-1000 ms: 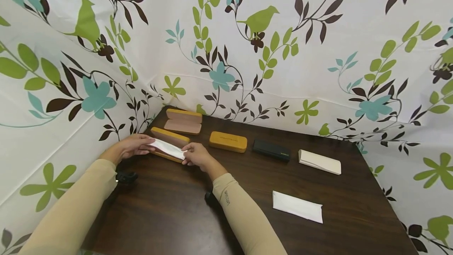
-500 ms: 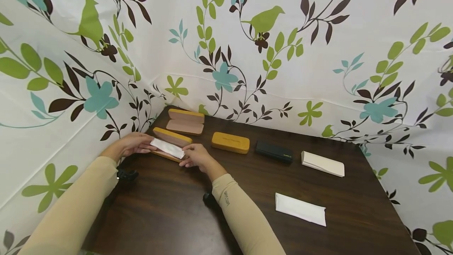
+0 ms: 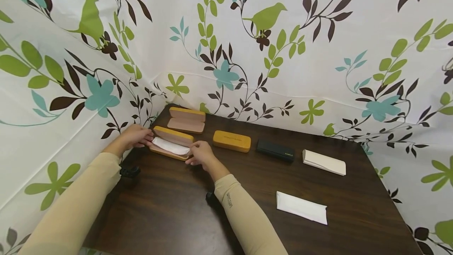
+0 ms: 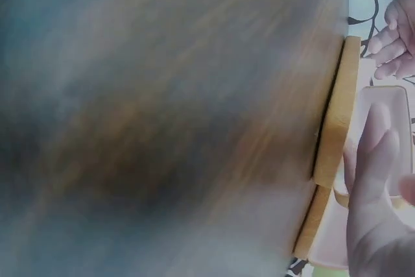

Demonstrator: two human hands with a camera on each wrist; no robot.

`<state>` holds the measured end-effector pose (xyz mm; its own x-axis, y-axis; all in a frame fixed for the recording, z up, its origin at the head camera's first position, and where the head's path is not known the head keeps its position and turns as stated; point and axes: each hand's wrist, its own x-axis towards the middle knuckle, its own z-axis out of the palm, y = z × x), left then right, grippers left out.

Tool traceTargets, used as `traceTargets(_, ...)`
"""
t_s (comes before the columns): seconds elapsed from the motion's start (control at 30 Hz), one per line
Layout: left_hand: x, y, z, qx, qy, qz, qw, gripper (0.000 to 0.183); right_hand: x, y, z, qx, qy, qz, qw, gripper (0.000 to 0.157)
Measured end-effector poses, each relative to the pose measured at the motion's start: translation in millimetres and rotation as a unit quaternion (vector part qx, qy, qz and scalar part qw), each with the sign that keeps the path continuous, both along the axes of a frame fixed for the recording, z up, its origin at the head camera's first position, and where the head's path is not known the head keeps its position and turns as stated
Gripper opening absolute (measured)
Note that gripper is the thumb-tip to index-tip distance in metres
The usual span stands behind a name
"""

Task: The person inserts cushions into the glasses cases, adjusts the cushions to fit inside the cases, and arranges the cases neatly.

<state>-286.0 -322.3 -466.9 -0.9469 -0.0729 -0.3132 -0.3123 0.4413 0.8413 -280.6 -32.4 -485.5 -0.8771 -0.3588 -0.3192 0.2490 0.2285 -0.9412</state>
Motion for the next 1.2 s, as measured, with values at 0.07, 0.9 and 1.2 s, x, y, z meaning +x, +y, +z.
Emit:
traceTargets(0.07,0.6,1,1.9,-0.04,0.033,0.013,0.9986,0.04,0.2,0,1.1,0.017,0.019,-0.017,1.0,0.03)
traceTargets(0.9,15.5,16,10.0,-0.329,0.243,-0.187,0.8935,0.049,15.9,-6,12.5,0.36,0.41,0.135,0.827,0.049)
traceTargets(1.2,34.6,15,13.4,-0.38,0.197,-0.2,0.8815,0.05,37.1,-6,12.4,0.471,0.492,0.215,0.7,0.034)
